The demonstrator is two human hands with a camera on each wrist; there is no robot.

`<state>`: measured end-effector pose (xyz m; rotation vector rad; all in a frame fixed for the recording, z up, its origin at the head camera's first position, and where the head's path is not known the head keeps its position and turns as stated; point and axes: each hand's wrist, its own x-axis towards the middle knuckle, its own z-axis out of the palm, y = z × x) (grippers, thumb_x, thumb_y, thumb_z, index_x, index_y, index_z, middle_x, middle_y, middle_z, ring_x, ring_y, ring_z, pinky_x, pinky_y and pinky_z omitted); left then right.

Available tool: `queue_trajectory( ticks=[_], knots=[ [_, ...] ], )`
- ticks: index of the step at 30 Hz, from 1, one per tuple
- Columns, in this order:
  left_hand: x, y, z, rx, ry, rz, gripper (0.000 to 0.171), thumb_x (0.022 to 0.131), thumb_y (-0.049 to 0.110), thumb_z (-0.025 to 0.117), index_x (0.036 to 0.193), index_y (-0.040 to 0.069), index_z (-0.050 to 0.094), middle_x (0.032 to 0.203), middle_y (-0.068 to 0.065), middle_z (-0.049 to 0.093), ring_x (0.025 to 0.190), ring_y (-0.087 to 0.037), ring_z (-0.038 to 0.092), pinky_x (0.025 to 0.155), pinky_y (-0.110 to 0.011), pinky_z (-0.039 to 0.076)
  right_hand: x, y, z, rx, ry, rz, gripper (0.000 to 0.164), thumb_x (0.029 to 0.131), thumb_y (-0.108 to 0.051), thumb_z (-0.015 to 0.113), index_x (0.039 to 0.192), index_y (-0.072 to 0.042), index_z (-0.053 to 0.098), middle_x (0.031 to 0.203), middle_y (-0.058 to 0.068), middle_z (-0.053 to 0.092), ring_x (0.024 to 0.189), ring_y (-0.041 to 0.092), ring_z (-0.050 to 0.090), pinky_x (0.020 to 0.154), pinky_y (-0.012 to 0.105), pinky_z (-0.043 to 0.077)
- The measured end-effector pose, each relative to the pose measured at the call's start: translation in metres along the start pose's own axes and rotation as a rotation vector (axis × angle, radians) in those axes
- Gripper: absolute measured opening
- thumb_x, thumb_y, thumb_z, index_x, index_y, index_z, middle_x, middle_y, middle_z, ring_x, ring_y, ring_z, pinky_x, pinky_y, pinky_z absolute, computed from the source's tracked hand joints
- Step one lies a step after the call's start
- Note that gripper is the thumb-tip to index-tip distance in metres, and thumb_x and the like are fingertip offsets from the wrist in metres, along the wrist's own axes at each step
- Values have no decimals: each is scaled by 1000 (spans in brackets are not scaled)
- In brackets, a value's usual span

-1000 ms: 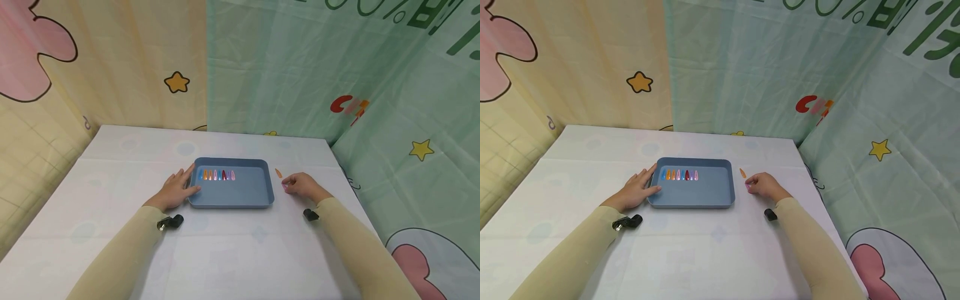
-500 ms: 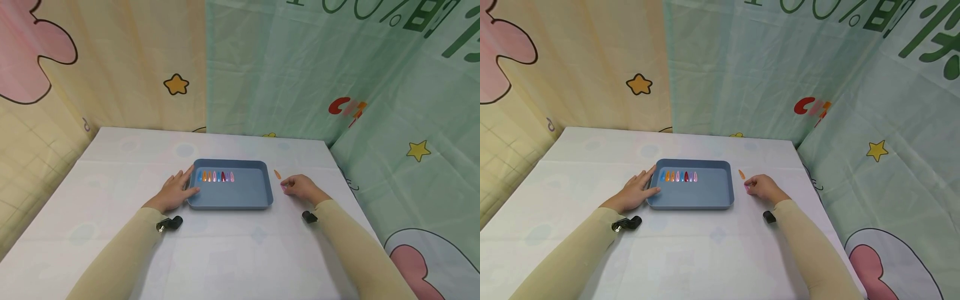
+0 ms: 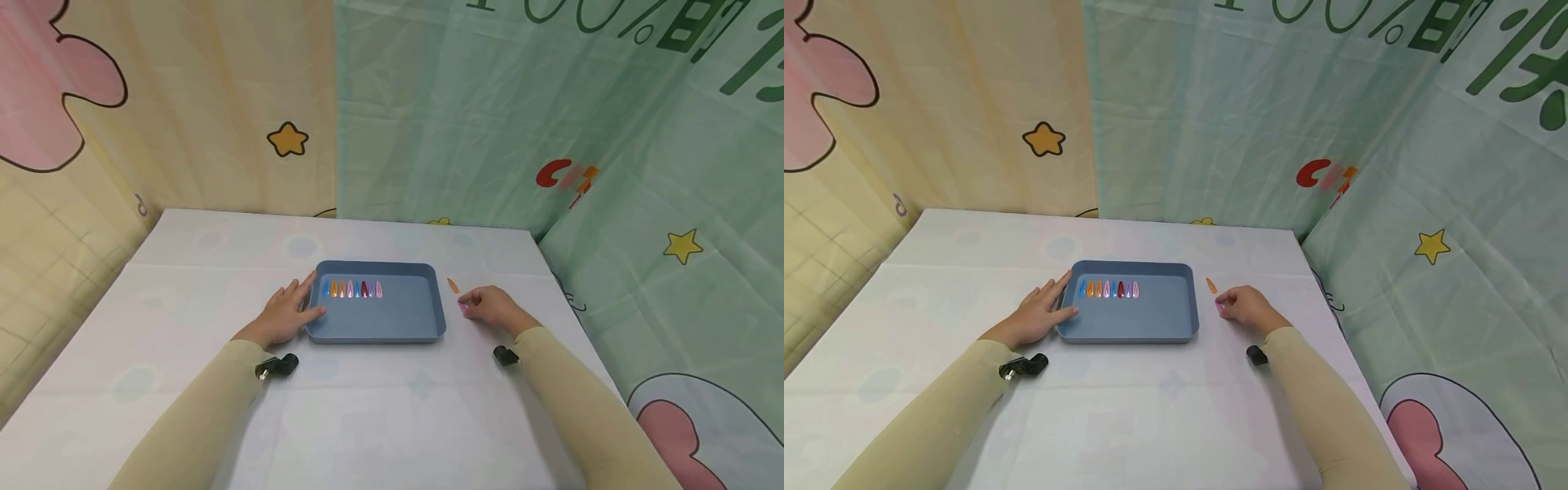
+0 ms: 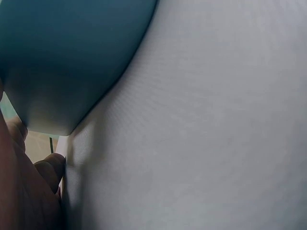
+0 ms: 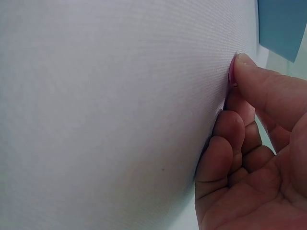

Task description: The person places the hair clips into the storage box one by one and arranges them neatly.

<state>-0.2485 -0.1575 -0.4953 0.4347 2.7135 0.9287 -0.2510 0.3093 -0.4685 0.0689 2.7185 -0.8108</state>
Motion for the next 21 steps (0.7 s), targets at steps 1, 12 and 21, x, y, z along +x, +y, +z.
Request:
queue_trajectory(
  ticks=[1, 12, 21],
  knots=[
    [0, 0, 0, -2, -1, -1, 91, 104, 58, 56, 172, 26, 4, 175, -24, 14, 163, -49, 4, 132, -64, -2, 0, 0, 0, -2, 1, -3, 33, 94, -11, 76, 127, -8, 76, 95, 5, 66, 91, 20, 57, 75, 28, 47],
    [-2, 0, 0, -2, 1, -17, 90, 104, 57, 56, 172, 27, 3, 175, -25, 12, 162, -50, 3, 131, -66, -3, -2, -3, 1, -9, 11, -5, 33, 95, -12, 75, 128, -8, 76, 95, 4, 65, 90, 20, 57, 75, 28, 47],
    [-1, -2, 0, -7, 2, -11, 91, 104, 59, 56, 172, 28, 3, 176, -22, 12, 163, -48, 3, 132, -65, -3, -3, -5, 1, -55, 7, -31, 34, 95, -11, 74, 128, -5, 74, 98, 8, 69, 89, 20, 60, 76, 30, 50]
  ],
)
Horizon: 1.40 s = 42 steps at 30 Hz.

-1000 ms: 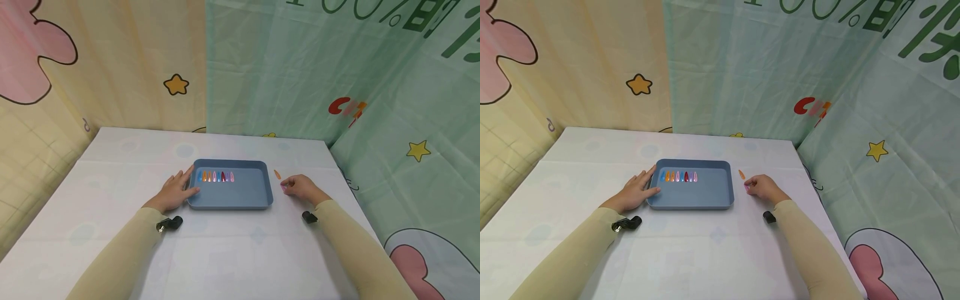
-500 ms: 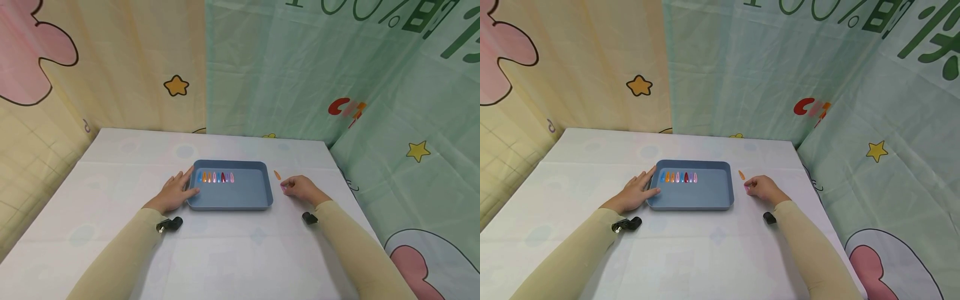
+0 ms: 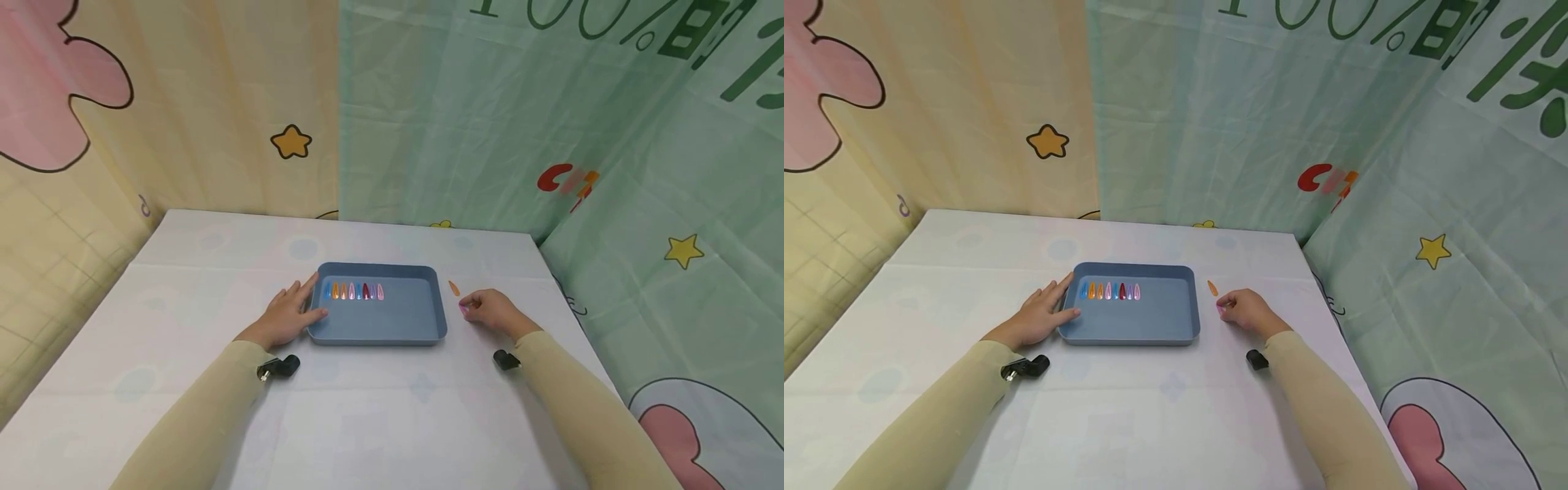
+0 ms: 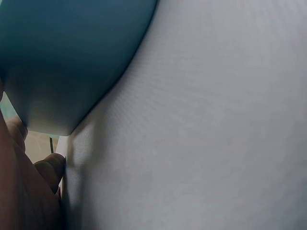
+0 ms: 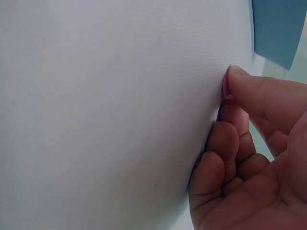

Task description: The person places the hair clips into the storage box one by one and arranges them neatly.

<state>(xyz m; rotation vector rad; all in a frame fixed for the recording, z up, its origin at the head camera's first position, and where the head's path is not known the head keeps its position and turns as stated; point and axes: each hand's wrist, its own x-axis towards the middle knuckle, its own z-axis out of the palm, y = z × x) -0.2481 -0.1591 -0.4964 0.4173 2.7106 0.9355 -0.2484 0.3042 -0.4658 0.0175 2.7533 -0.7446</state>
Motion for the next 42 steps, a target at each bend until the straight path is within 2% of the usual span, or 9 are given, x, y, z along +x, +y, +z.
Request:
queue_trajectory(
  ticks=[7, 11, 17, 21, 26, 30, 34, 38, 42],
  knots=[
    [0, -1, 0, -6, 2, 7, 92, 104, 59, 56, 172, 26, 4, 176, -20, 13, 164, -46, 3, 132, -63, -4, 0, -3, 0, -31, 0, -8, 36, 93, -10, 73, 129, -4, 73, 106, 14, 71, 90, 23, 64, 80, 35, 55],
    [0, -2, 0, -4, 5, 11, 91, 104, 58, 56, 172, 26, 4, 176, -20, 14, 164, -46, 4, 132, -62, -4, 1, -5, 1, -35, 3, -18, 39, 92, -9, 72, 131, -4, 71, 106, 13, 71, 88, 22, 63, 77, 34, 56],
    [-1, 0, 0, -9, 2, 9, 91, 104, 57, 57, 172, 26, 5, 176, -20, 14, 163, -47, 3, 132, -63, -4, 0, -6, -1, 35, -1, 5, 42, 92, -9, 72, 135, -7, 69, 95, 10, 68, 78, 20, 60, 66, 29, 51],
    [-1, 1, 0, -7, 0, 6, 91, 104, 57, 57, 172, 26, 5, 176, -20, 14, 163, -47, 3, 132, -63, -4, -2, -8, -5, 115, 12, 27, 42, 95, -11, 70, 137, -10, 69, 92, 8, 66, 79, 20, 59, 66, 29, 50],
    [-1, 0, 0, -1, 3, 2, 92, 103, 59, 57, 172, 26, 4, 177, -19, 14, 163, -47, 3, 132, -63, -4, -3, -11, -11, 237, 47, 37, 43, 99, -12, 69, 141, -8, 67, 98, 7, 69, 86, 18, 64, 76, 30, 56],
    [-2, 0, 0, -4, 4, 0, 92, 103, 59, 57, 172, 26, 5, 177, -19, 14, 164, -46, 3, 132, -63, -4, -3, -14, -16, 314, 72, 47, 41, 101, -14, 69, 142, -6, 67, 114, 12, 74, 95, 19, 67, 87, 33, 60],
    [-1, 0, 0, -8, 4, 0, 92, 103, 59, 57, 172, 26, 5, 177, -19, 14, 164, -46, 3, 132, -63, -4, -5, -20, -21, 342, 100, 45, 41, 104, -18, 66, 143, -6, 66, 129, 15, 72, 105, 23, 68, 96, 38, 60],
    [-1, 0, 1, -6, 5, 2, 92, 103, 59, 57, 172, 27, 5, 177, -20, 14, 164, -47, 3, 132, -63, -4, -7, -29, -26, 360, 130, 27, 43, 106, -21, 64, 146, -6, 63, 131, 17, 70, 112, 29, 66, 101, 43, 59],
    [0, -1, 1, -7, 5, 4, 92, 103, 59, 57, 172, 26, 6, 176, -20, 14, 163, -47, 3, 132, -63, -3, -8, -41, -32, 376, 150, 4, 44, 107, -23, 63, 148, -8, 61, 135, 17, 69, 115, 31, 64, 102, 42, 57]
  ],
)
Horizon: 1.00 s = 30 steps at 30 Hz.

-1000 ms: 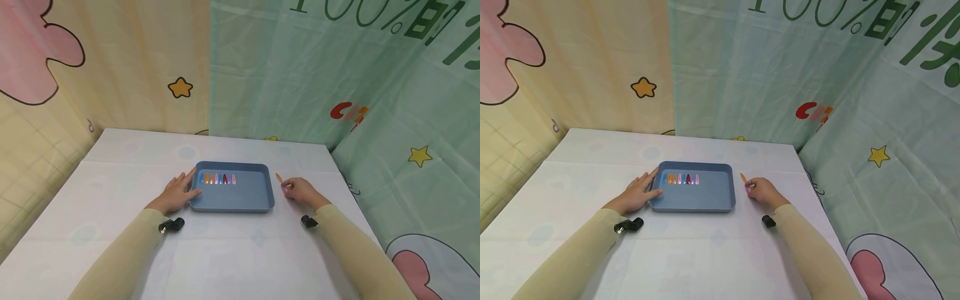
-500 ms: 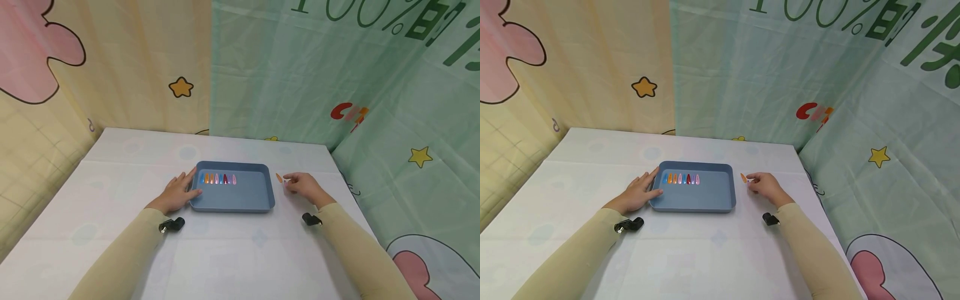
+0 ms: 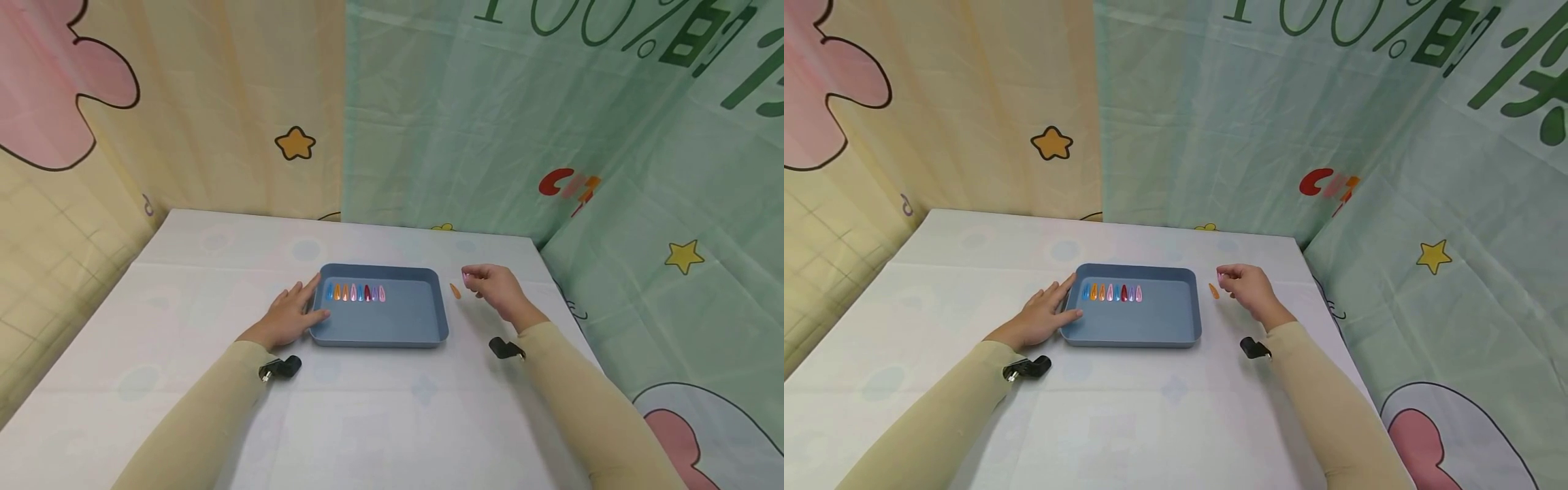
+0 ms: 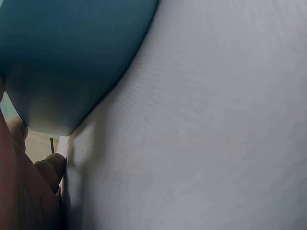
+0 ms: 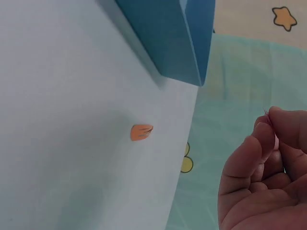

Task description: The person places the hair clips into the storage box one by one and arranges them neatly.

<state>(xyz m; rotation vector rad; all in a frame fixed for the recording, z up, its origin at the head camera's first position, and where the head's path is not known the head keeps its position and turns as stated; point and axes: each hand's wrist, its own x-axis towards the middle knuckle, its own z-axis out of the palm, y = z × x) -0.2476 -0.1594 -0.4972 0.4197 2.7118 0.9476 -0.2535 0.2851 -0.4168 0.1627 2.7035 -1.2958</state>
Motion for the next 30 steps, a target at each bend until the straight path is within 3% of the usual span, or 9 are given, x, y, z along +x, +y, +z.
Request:
queue_trajectory(
  ticks=[9, 14, 19, 21, 26, 30],
  knots=[
    [-1, 1, -1, -3, -3, -3, 92, 103, 59, 57, 172, 25, 5, 176, -19, 14, 164, -46, 3, 133, -62, -4, 2, -31, 5, 63, 0, -6, 45, 107, -24, 63, 149, -9, 61, 135, 16, 68, 116, 33, 66, 96, 33, 60],
    [-1, 0, -1, 0, 0, 7, 92, 104, 58, 57, 172, 25, 5, 176, -20, 15, 164, -46, 4, 133, -62, -4, 4, -43, 13, 105, -18, -21, 43, 107, -16, 60, 149, -6, 59, 136, 20, 68, 109, 25, 70, 90, 26, 62],
    [0, -2, 0, 3, 3, 14, 92, 104, 59, 56, 172, 25, 5, 176, -19, 15, 164, -45, 4, 133, -62, -3, 7, -53, 23, 114, -40, -31, 43, 105, -13, 63, 148, -5, 61, 129, 18, 70, 101, 19, 71, 88, 26, 63],
    [1, -3, 0, 4, 4, 10, 92, 103, 59, 56, 172, 26, 5, 177, -19, 15, 164, -45, 4, 133, -62, -3, 9, -56, 27, 121, -55, -46, 44, 104, -12, 65, 147, -4, 61, 128, 18, 71, 101, 20, 72, 88, 26, 63],
    [2, -3, 1, 9, 2, 2, 93, 103, 60, 57, 172, 26, 5, 177, -19, 15, 164, -45, 5, 133, -62, -3, 13, -62, 37, 151, -101, -63, 46, 103, -13, 68, 146, -1, 61, 132, 21, 72, 118, 37, 71, 94, 31, 64],
    [2, -2, 1, 6, 4, 4, 93, 103, 60, 57, 172, 26, 5, 176, -19, 15, 164, -45, 5, 133, -61, -3, 17, -65, 46, 154, -117, -62, 44, 102, -13, 69, 144, -1, 63, 131, 20, 73, 115, 35, 71, 93, 30, 63]
  ],
)
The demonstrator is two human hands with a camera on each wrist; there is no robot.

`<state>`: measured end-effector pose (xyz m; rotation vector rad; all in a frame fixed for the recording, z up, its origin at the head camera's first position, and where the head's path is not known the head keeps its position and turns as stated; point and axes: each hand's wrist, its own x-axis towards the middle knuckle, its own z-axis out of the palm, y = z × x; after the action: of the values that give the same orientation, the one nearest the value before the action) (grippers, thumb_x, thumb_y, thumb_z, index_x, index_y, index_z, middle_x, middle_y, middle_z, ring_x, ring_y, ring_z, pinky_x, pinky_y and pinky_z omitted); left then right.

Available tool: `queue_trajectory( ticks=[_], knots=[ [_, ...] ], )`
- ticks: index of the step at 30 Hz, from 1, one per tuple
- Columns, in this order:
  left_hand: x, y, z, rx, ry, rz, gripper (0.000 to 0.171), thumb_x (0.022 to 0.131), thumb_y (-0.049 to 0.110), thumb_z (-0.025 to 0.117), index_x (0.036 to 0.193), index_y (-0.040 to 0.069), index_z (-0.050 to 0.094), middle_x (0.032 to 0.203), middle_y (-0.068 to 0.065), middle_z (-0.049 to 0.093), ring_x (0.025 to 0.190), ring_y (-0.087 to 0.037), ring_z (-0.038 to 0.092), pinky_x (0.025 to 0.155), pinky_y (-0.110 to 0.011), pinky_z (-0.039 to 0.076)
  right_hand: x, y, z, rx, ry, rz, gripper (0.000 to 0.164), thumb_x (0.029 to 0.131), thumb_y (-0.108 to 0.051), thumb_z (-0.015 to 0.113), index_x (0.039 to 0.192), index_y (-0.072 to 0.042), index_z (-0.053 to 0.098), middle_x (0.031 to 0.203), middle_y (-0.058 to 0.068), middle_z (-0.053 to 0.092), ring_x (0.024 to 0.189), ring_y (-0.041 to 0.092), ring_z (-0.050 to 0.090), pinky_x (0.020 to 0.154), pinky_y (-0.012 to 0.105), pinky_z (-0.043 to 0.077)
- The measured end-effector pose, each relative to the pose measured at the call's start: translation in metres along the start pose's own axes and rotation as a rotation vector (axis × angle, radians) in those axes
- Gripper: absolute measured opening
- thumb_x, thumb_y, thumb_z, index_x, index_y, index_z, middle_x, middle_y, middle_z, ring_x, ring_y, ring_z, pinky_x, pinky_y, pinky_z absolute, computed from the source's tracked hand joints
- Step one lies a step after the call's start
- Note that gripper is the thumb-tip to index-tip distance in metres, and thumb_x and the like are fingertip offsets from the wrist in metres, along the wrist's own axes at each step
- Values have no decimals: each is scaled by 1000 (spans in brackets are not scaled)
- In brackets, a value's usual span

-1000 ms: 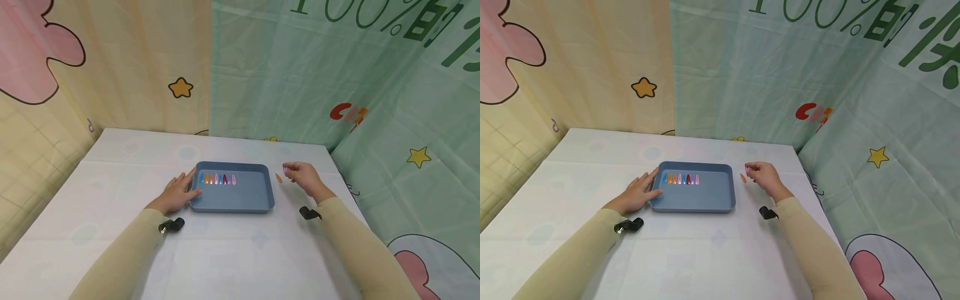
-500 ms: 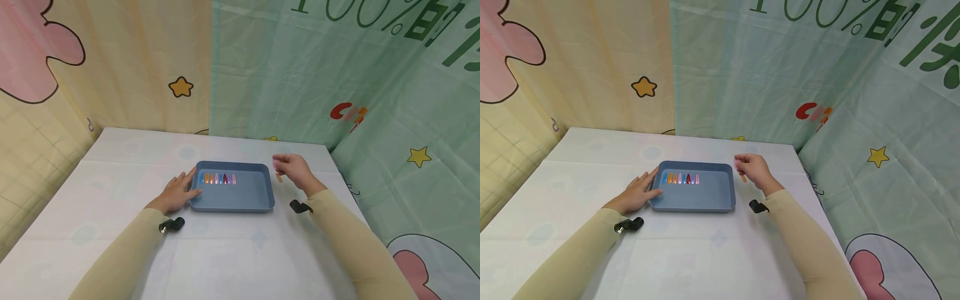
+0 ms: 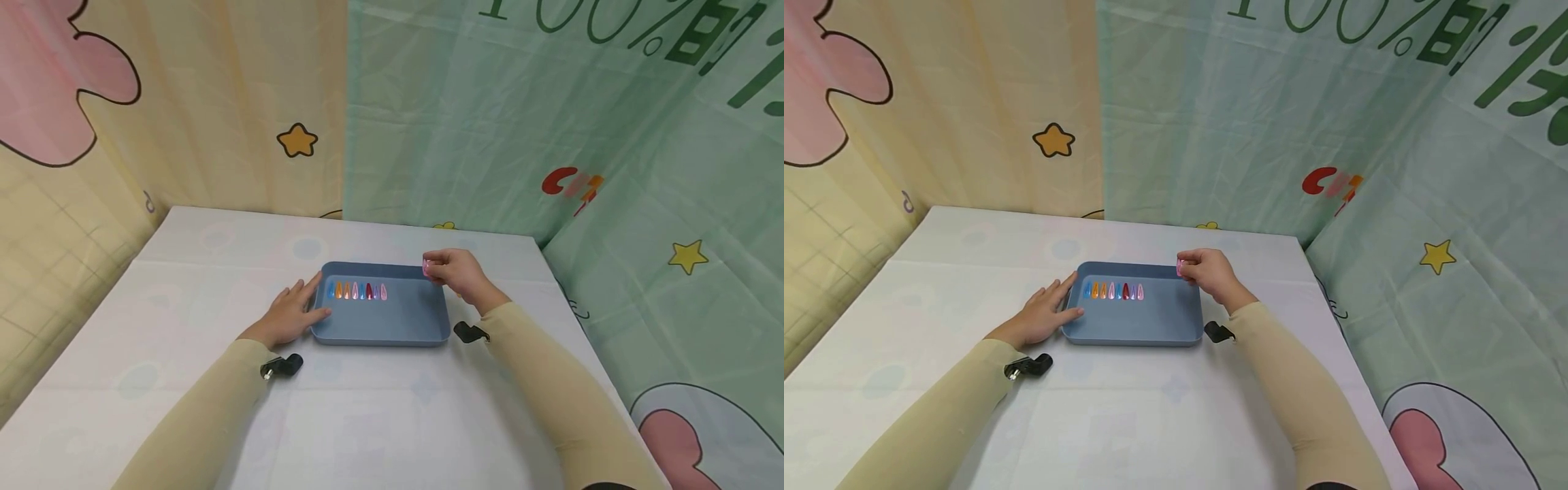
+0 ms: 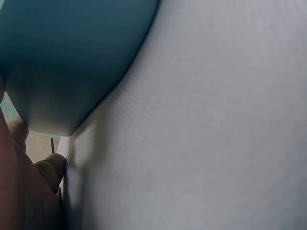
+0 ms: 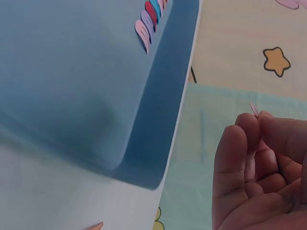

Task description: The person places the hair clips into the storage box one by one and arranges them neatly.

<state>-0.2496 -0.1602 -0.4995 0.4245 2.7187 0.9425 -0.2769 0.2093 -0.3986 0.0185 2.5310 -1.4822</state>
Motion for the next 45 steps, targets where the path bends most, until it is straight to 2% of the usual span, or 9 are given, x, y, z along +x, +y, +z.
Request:
queue_trajectory(
  ticks=[4, 7, 14, 25, 31, 40, 45],
  knots=[
    [0, 1, 0, 1, 3, 3, 93, 103, 59, 57, 172, 26, 5, 177, -19, 15, 164, -44, 5, 133, -61, -2, 6, 2, 8, -28, -3, 9, 41, 102, -14, 70, 141, -3, 66, 123, 15, 76, 97, 22, 69, 82, 25, 60],
    [0, 2, 0, 3, 0, 2, 92, 103, 59, 57, 172, 26, 5, 177, -18, 15, 164, -44, 5, 133, -61, -2, 9, 2, 14, -43, -14, 16, 41, 102, -15, 70, 141, -3, 67, 118, 14, 77, 90, 19, 64, 78, 25, 59],
    [0, 3, 0, -2, 1, -1, 92, 103, 59, 58, 172, 27, 6, 176, -19, 15, 164, -45, 5, 133, -63, -2, 16, 2, 29, -90, -33, 21, 39, 102, -15, 70, 139, -5, 69, 113, 11, 77, 90, 20, 65, 78, 27, 59],
    [0, 2, 1, -4, 3, 6, 92, 103, 58, 57, 172, 25, 7, 176, -19, 16, 164, -45, 6, 133, -62, -2, 25, 5, 45, -150, -43, 30, 35, 100, -12, 72, 134, -5, 73, 100, 6, 76, 80, 17, 60, 69, 24, 54],
    [0, 2, 1, -9, -1, 0, 92, 103, 58, 57, 172, 26, 6, 176, -18, 16, 164, -44, 5, 133, -61, -3, 29, 7, 51, -159, -45, 45, 34, 98, -12, 73, 132, -7, 74, 90, 3, 70, 76, 16, 57, 67, 24, 51],
    [0, 3, -1, -8, -1, 1, 92, 103, 58, 57, 172, 26, 7, 176, -19, 16, 164, -44, 5, 133, -61, -3, 31, 9, 59, -173, -45, 58, 37, 97, -15, 76, 133, -9, 74, 95, 0, 72, 78, 15, 58, 68, 24, 50],
    [-1, 4, -1, -4, 2, 5, 91, 103, 57, 58, 172, 24, 8, 176, -19, 17, 164, -44, 5, 133, -61, -2, 36, 8, 64, -179, -46, 71, 36, 98, -16, 75, 133, -10, 74, 91, 0, 71, 78, 15, 58, 69, 25, 49]
  ],
)
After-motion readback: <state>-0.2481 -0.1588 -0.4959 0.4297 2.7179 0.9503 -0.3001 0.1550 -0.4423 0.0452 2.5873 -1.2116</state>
